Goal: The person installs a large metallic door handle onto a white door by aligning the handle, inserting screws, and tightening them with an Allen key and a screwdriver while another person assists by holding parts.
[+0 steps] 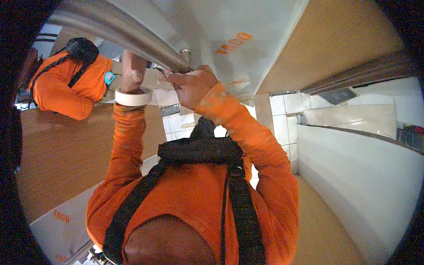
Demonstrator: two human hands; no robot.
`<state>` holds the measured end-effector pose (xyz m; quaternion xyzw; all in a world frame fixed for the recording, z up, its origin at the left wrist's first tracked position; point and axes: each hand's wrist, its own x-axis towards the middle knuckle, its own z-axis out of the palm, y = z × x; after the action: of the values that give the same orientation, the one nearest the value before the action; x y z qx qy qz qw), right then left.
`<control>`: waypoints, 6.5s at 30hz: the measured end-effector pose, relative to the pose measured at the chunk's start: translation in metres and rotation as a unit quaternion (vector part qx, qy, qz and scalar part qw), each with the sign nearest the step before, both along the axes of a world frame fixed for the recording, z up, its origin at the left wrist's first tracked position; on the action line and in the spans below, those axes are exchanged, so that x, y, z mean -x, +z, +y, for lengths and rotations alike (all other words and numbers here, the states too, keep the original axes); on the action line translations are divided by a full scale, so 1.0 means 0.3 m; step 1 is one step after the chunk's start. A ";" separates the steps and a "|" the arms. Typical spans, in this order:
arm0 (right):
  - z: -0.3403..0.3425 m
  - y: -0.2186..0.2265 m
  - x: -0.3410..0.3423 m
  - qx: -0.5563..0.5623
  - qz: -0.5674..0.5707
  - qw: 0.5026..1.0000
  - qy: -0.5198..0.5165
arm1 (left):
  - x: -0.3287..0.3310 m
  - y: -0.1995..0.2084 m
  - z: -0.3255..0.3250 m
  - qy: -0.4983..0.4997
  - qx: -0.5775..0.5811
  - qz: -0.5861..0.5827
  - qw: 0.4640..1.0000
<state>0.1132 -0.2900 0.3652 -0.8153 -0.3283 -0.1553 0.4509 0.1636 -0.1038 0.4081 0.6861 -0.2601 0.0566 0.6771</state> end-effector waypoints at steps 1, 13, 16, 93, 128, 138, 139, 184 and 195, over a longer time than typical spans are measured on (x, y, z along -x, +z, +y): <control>0.001 -0.009 0.001 -0.005 -0.006 1.000 -0.002 | -0.003 0.028 -0.010 0.033 -0.036 -0.050 0.998; -0.141 -0.149 -0.024 -0.264 0.352 0.889 0.130 | -0.003 -0.002 -0.046 0.128 -0.109 -0.131 0.977; -0.219 -0.249 -0.098 -0.356 0.520 0.773 0.076 | -0.005 -0.020 -0.031 0.142 -0.113 -0.157 0.971; -0.151 -0.245 -0.206 -0.293 0.179 0.939 0.018 | 0.004 -0.032 -0.107 0.205 -0.094 -0.237 0.945; -0.123 -0.235 -0.224 -0.229 -0.020 0.968 -0.104 | 0.012 -0.039 -0.095 0.196 -0.145 -0.219 0.945; -0.111 -0.244 -0.217 -0.243 -0.012 0.964 -0.106 | 0.009 -0.034 -0.082 0.224 -0.210 -0.267 0.914; -0.109 -0.246 -0.216 -0.249 -0.015 0.963 -0.104 | 0.007 -0.028 -0.085 0.218 -0.214 -0.271 0.913; -0.074 -0.257 -0.173 -0.235 0.178 0.955 -0.025 | 0.010 -0.066 -0.074 0.198 -0.112 -0.191 0.955; -0.044 -0.209 -0.169 -0.214 0.174 0.956 -0.102 | -0.009 -0.056 -0.072 0.183 -0.139 -0.239 0.943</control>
<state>0.1638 -0.3032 0.3024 -0.7431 -0.1189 -0.1233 0.6469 0.1663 -0.1255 0.3913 0.7754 -0.2894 0.3053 0.4709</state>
